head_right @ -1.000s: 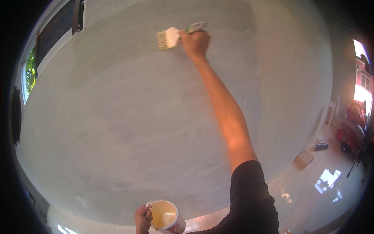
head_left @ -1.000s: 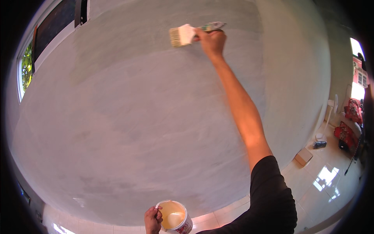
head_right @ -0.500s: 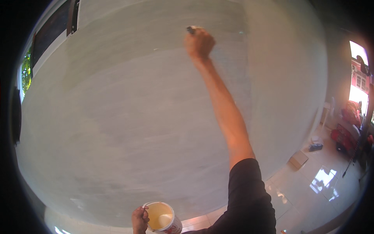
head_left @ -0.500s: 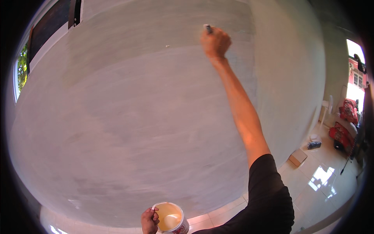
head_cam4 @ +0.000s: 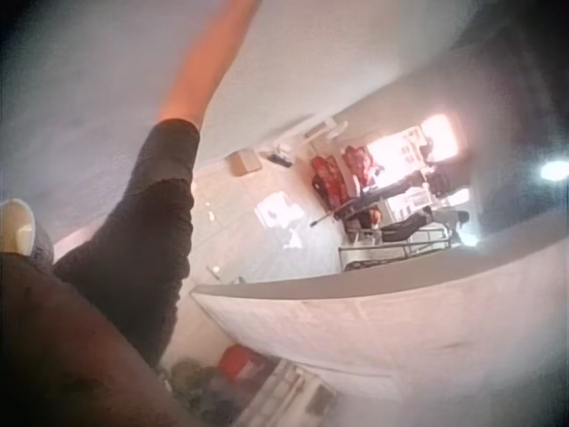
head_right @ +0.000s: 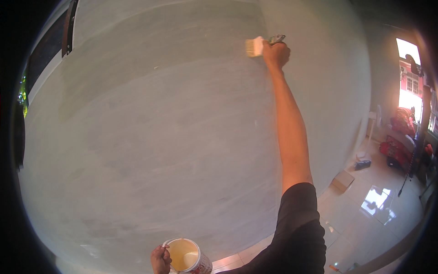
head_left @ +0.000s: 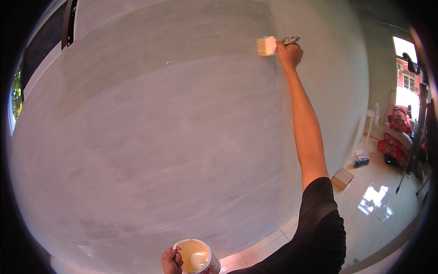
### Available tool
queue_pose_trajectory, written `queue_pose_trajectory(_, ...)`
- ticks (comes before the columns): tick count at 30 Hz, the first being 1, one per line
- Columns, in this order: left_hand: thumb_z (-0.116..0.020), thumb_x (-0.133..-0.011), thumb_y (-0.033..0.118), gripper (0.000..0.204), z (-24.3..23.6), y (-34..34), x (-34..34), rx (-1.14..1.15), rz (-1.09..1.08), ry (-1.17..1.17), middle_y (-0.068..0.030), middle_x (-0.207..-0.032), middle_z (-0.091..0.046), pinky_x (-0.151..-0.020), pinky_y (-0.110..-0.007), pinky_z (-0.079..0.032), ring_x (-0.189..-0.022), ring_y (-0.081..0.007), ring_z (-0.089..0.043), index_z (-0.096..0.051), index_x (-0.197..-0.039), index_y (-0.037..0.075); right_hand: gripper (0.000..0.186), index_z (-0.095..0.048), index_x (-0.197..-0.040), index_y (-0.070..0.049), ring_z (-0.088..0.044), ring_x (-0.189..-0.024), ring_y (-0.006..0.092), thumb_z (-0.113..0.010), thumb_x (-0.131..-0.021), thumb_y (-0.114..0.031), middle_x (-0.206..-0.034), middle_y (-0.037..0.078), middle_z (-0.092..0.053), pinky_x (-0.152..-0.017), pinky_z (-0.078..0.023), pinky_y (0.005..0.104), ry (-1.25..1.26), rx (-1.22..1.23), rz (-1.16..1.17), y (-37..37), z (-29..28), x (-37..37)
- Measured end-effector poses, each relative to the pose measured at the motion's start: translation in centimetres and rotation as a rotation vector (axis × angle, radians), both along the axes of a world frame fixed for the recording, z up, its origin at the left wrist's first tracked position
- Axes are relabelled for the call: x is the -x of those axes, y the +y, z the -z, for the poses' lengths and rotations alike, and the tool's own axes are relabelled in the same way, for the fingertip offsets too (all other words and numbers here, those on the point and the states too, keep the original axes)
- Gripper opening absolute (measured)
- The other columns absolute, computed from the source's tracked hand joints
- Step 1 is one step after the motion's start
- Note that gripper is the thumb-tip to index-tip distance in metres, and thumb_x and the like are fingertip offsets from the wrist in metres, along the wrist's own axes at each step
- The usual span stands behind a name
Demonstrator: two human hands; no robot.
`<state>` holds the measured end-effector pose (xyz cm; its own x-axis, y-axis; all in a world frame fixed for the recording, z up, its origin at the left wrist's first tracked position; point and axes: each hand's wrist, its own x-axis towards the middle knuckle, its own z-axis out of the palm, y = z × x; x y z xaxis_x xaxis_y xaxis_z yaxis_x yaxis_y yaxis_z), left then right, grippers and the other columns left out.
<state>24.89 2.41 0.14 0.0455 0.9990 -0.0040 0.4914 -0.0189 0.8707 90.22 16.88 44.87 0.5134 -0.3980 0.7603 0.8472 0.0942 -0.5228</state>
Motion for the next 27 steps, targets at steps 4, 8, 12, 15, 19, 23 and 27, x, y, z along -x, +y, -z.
queue_pose_trajectory(4, -0.053, -0.090, 0.017, 0.030, -0.5, -0.8, -1.9, -0.079, 0.005, 0.091, -0.0197, -0.093, -0.062, -0.075, -0.046, -0.045, -0.086, -0.0352, -0.057, -0.063, -0.116, 0.006, 0.035, -0.069, -0.069, -0.003, -0.065, -0.062, 0.0345, -0.069, -0.077, -0.036, -0.065, 0.015, -0.065, -0.061, -0.051, 0.0442, 0.058, 0.135, 0.064, -2.4, 0.0, 3.0)
queue_pose_trajectory(8, -0.053, -0.090, 0.017, 0.029, -1.8, -0.5, -3.6, -0.169, 0.036, 0.133, -0.0201, -0.091, -0.063, -0.072, -0.046, -0.045, -0.084, -0.0349, -0.058, -0.064, -0.114, 0.005, 0.033, -0.063, -0.059, -0.007, -0.062, -0.056, 0.0336, -0.067, -0.078, -0.033, -0.059, 0.014, -0.062, -0.056, -0.048, 0.0423, -0.188, -0.041, 0.071, 3.0, -0.3, 8.0)
queue_pose_trajectory(12, -0.053, -0.090, 0.016, 0.028, -1.4, -0.4, -3.4, -0.054, 0.045, 0.058, -0.0182, -0.091, -0.063, -0.069, -0.045, -0.044, -0.083, -0.0332, -0.057, -0.064, -0.112, 0.005, 0.028, -0.068, -0.070, -0.001, -0.065, -0.054, 0.0232, -0.068, -0.081, -0.027, -0.066, 0.011, -0.068, -0.057, -0.049, 0.0367, -0.358, 0.032, -0.426, 1.0, 0.1, 13.2)
queue_pose_trajectory(15, -0.055, -0.089, 0.015, 0.026, -1.3, 0.2, -3.8, -0.025, 0.066, -0.041, -0.0150, -0.083, -0.061, -0.064, -0.042, -0.043, -0.075, -0.0297, -0.055, -0.065, -0.111, 0.005, 0.024, -0.066, -0.064, -0.002, -0.064, -0.052, 0.0192, -0.072, -0.075, -0.023, -0.058, 0.007, -0.066, -0.056, -0.050, 0.0320, -0.298, -0.147, -0.723, 0.4, -0.4, 10.6)
queue_pose_trajectory(19, -0.056, -0.089, 0.014, 0.024, -1.4, 0.5, -5.1, -0.172, 0.103, -0.043, -0.0109, -0.072, -0.054, -0.058, -0.038, -0.041, -0.064, -0.0242, -0.050, -0.065, -0.109, 0.004, 0.029, -0.068, -0.068, -0.002, -0.066, -0.056, 0.0246, -0.075, -0.071, -0.030, -0.062, 0.010, -0.068, -0.062, -0.052, 0.0371, -0.114, -0.075, -0.522, 0.5, 0.2, 2.1)
queue_pose_trajectory(23, -0.056, -0.092, 0.017, 0.017, -1.1, -0.1, -5.5, -0.022, 0.058, -0.358, -0.0014, -0.065, -0.048, -0.050, -0.030, -0.036, -0.057, -0.0134, -0.044, -0.065, -0.096, 0.004, 0.029, -0.068, -0.068, -0.003, -0.067, -0.069, 0.0338, -0.074, -0.072, -0.031, -0.071, 0.015, -0.068, -0.067, -0.052, 0.0440, 0.023, -0.001, 0.044, -2.3, 0.3, -1.6)
queue_pose_trajectory(27, -0.054, -0.094, 0.021, 0.020, -2.1, -0.4, -6.7, 0.118, 0.001, -0.584, 0.0066, -0.064, -0.042, -0.045, -0.023, -0.030, -0.054, -0.0044, -0.038, -0.062, -0.085, 0.006, 0.031, -0.068, -0.068, -0.002, -0.066, -0.069, 0.0340, -0.072, -0.072, -0.032, -0.071, 0.016, -0.068, -0.067, -0.051, 0.0445, 0.034, 0.018, -0.003, -3.9, 0.2, -2.5)
